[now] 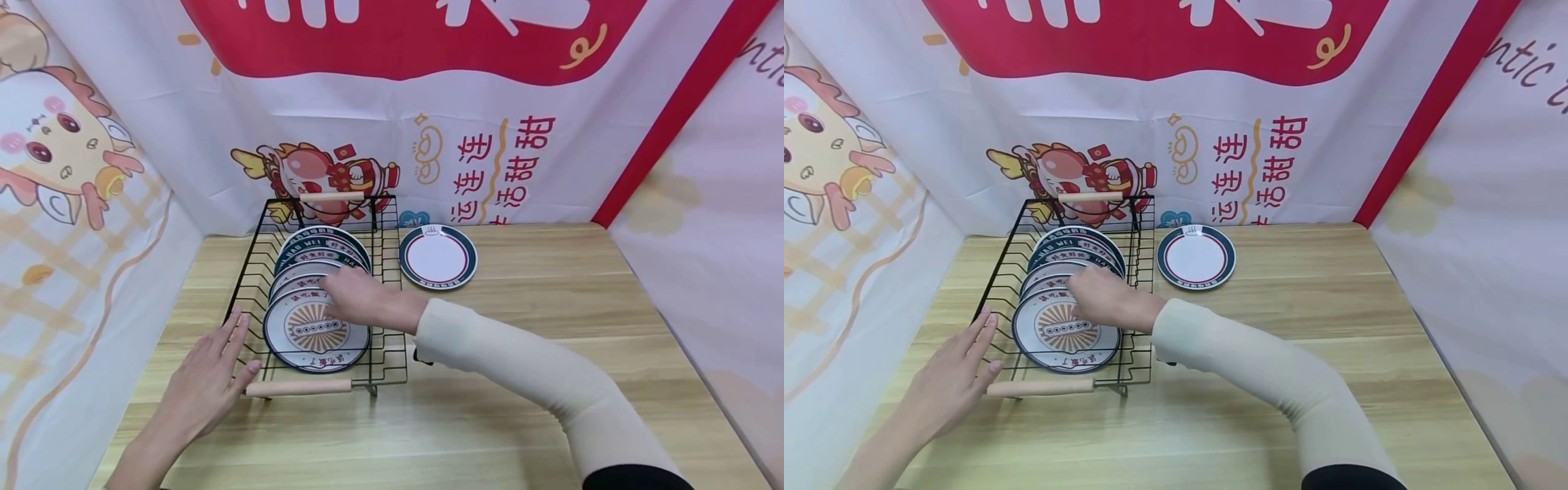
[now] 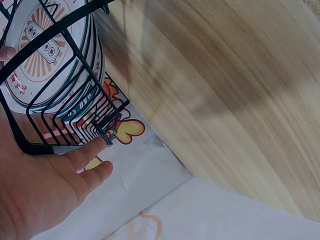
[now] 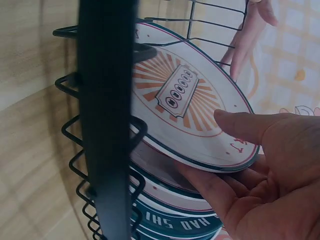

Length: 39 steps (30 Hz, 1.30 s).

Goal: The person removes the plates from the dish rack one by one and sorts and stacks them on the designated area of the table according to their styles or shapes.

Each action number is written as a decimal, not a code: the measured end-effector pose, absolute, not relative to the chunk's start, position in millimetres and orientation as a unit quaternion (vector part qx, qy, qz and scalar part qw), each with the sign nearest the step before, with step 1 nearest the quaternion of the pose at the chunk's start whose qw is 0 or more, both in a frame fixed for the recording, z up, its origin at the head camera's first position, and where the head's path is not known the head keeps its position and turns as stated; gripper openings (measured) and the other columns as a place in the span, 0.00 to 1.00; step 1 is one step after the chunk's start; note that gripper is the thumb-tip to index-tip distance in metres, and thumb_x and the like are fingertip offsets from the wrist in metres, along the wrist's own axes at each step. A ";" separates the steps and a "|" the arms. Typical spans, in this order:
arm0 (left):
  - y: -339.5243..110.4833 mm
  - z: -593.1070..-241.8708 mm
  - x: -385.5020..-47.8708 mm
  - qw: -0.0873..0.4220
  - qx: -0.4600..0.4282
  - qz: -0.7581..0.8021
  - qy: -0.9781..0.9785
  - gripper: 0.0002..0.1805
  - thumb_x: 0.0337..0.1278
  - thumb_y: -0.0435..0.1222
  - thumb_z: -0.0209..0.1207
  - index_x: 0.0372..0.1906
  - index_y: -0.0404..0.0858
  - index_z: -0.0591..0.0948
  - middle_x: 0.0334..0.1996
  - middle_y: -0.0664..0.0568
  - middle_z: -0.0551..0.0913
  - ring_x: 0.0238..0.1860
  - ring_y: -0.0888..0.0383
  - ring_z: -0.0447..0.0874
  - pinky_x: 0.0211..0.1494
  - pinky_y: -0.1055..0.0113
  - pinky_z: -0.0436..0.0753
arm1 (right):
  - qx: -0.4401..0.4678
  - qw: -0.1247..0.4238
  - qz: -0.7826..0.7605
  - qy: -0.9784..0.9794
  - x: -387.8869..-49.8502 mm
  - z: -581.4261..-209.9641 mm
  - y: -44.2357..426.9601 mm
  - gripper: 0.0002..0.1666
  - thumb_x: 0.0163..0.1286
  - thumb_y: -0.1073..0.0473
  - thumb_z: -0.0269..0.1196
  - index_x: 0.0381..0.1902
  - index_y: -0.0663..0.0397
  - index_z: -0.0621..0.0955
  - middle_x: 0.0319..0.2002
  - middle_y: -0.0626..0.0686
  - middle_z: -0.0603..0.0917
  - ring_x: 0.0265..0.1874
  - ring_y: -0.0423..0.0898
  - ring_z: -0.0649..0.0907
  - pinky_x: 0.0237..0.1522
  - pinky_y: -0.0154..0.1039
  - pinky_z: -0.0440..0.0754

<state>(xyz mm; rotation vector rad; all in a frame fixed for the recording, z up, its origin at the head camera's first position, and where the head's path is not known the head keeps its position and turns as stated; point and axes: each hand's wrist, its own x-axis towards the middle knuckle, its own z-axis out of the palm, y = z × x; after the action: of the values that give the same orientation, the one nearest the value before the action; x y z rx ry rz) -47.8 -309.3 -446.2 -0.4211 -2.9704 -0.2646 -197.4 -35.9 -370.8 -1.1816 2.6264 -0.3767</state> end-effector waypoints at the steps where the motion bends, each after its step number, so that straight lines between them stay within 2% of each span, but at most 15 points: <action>1: -309.2 -446.3 -47.7 0.064 -0.139 -0.088 -0.984 0.42 0.83 0.53 0.49 0.85 0.32 0.51 0.87 0.41 0.44 0.74 0.27 0.64 0.87 0.45 0.44 | -0.402 0.115 -0.131 0.899 -197.7 -372.1 -36.3 0.21 0.72 0.52 0.72 0.58 0.56 0.85 0.37 0.48 0.88 0.30 0.41 0.83 0.31 0.32 0.81; 5: -309.6 -447.4 -47.2 0.064 -0.138 -0.089 -0.984 0.42 0.83 0.53 0.48 0.85 0.33 0.50 0.87 0.42 0.43 0.75 0.27 0.63 0.88 0.47 0.43 | -0.403 0.108 -0.153 0.896 -199.0 -375.9 -35.4 0.14 0.72 0.56 0.72 0.51 0.56 0.87 0.37 0.49 0.88 0.31 0.40 0.85 0.31 0.31 0.83; 10: -309.1 -447.1 -47.4 0.066 -0.139 -0.091 -0.984 0.42 0.83 0.53 0.48 0.86 0.33 0.50 0.87 0.42 0.44 0.74 0.27 0.64 0.87 0.47 0.44 | -0.407 0.106 -0.185 0.888 -199.3 -378.5 -29.7 0.05 0.74 0.58 0.70 0.40 0.54 0.88 0.31 0.46 0.86 0.27 0.39 0.82 0.27 0.29 0.78; 14: -308.3 -446.3 -47.1 0.065 -0.139 -0.091 -0.984 0.42 0.84 0.53 0.48 0.86 0.33 0.50 0.87 0.42 0.43 0.74 0.26 0.64 0.87 0.46 0.45 | -0.405 0.115 -0.211 0.882 -193.9 -375.3 -21.5 0.05 0.77 0.58 0.68 0.40 0.54 0.87 0.29 0.45 0.85 0.24 0.38 0.81 0.25 0.27 0.77; 17: -308.7 -446.2 -47.1 0.066 -0.138 -0.091 -0.984 0.42 0.84 0.53 0.48 0.86 0.33 0.50 0.87 0.42 0.43 0.74 0.26 0.65 0.87 0.43 0.47 | -0.410 0.099 -0.227 0.878 -189.3 -372.7 -14.6 0.06 0.78 0.59 0.66 0.42 0.56 0.87 0.29 0.46 0.85 0.24 0.38 0.82 0.25 0.26 0.78; 20: -309.0 -446.1 -47.1 0.068 -0.138 -0.090 -0.984 0.42 0.84 0.53 0.48 0.86 0.34 0.50 0.87 0.42 0.44 0.73 0.26 0.65 0.86 0.41 0.49 | -0.413 0.060 -0.247 0.874 -186.7 -369.0 -6.0 0.08 0.78 0.60 0.65 0.39 0.57 0.88 0.28 0.48 0.87 0.24 0.40 0.84 0.25 0.27 0.80; 24: -308.6 -445.7 -47.1 0.071 -0.141 -0.092 -0.983 0.42 0.83 0.53 0.48 0.86 0.33 0.50 0.87 0.42 0.44 0.74 0.26 0.64 0.85 0.39 0.51 | -0.401 0.005 -0.275 0.874 -183.5 -358.7 8.3 0.08 0.78 0.59 0.66 0.39 0.56 0.88 0.31 0.50 0.91 0.29 0.39 0.88 0.28 0.28 0.82; 29: -308.5 -444.5 -45.9 0.069 -0.142 -0.092 -0.983 0.42 0.83 0.53 0.48 0.85 0.33 0.50 0.87 0.42 0.44 0.74 0.26 0.64 0.86 0.42 0.49 | -0.374 -0.035 -0.299 0.877 -181.1 -343.6 26.8 0.11 0.78 0.58 0.67 0.33 0.55 0.87 0.26 0.49 0.88 0.22 0.39 0.82 0.23 0.29 0.77; 33: -308.7 -443.1 -46.1 0.068 -0.139 -0.090 -0.984 0.43 0.83 0.52 0.49 0.86 0.33 0.49 0.87 0.43 0.42 0.75 0.26 0.62 0.87 0.46 0.45 | -0.347 -0.050 -0.315 0.882 -182.2 -334.9 40.6 0.10 0.76 0.58 0.68 0.34 0.57 0.88 0.26 0.49 0.88 0.20 0.38 0.80 0.20 0.28 0.75; 36: -308.5 -443.2 -46.4 0.067 -0.140 -0.090 -0.984 0.43 0.83 0.52 0.49 0.86 0.33 0.49 0.87 0.43 0.42 0.75 0.27 0.62 0.86 0.44 0.47 | -0.331 -0.059 -0.321 0.885 -182.6 -329.6 51.8 0.10 0.75 0.58 0.69 0.35 0.58 0.88 0.26 0.50 0.88 0.19 0.37 0.80 0.19 0.28 0.75; 39: -307.9 -443.6 -46.5 0.067 -0.142 -0.093 -0.983 0.43 0.83 0.52 0.49 0.85 0.32 0.50 0.87 0.42 0.43 0.75 0.26 0.63 0.84 0.39 0.54 | -0.319 -0.070 -0.322 0.889 -181.4 -324.3 65.3 0.10 0.74 0.59 0.70 0.32 0.57 0.87 0.24 0.50 0.87 0.18 0.38 0.80 0.17 0.30 0.74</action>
<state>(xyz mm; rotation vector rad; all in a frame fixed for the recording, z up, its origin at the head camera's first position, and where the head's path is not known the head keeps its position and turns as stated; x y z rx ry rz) -46.5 -307.9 -443.6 -0.4294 -2.9631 -0.2797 -181.4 65.3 -324.3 -1.0505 2.9242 -1.0582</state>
